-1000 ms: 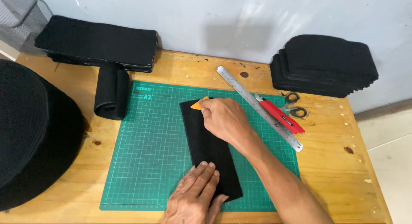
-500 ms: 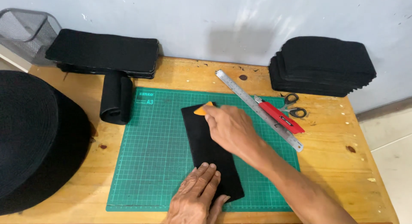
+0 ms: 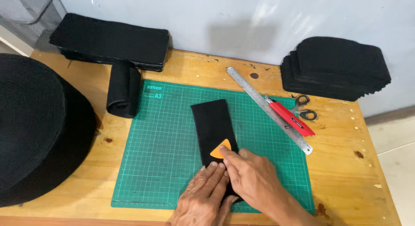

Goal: Measuring, cutting, and trimming black fabric pieces on a cutting mat using a ruler, utility knife, and scissors.

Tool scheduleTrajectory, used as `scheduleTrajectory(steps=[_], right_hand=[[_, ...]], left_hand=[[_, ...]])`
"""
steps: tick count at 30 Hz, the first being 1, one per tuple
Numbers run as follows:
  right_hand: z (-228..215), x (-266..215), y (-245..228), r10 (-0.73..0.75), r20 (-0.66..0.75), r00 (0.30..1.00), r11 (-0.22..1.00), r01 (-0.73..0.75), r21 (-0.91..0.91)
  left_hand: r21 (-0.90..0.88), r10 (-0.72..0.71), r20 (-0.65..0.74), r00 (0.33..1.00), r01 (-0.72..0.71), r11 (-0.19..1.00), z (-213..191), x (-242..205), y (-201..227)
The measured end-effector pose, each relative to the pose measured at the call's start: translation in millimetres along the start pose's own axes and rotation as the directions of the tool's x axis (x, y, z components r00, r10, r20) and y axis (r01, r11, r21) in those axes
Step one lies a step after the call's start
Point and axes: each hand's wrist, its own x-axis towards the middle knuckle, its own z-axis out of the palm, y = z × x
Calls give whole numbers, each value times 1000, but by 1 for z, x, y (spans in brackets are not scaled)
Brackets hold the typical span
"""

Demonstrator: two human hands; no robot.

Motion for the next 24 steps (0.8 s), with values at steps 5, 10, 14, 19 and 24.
scheduleTrajectory(steps=[5, 10, 14, 19, 24], right_hand=[[6, 58, -18, -79, -56, 995, 997, 80, 15], [-10, 59, -22, -58, 8, 998, 997, 58, 45], [-18, 13, -12, -46, 133, 990, 998, 52, -39], [-13, 13, -11, -67, 127, 990, 997, 70, -16], [-6, 34, -21, -131, 42, 991, 991, 131, -15]], left_hand=[[-26, -13, 18, 1000, 13, 1000, -8, 6, 3], [-4, -7, -12, 1000, 7, 1000, -1, 1, 1], [31, -34, -28, 999, 35, 999, 1, 0, 0], [-20, -47, -7, 999, 47, 999, -6, 5, 2], [-10, -66, -7, 998, 66, 998, 1, 2, 3]])
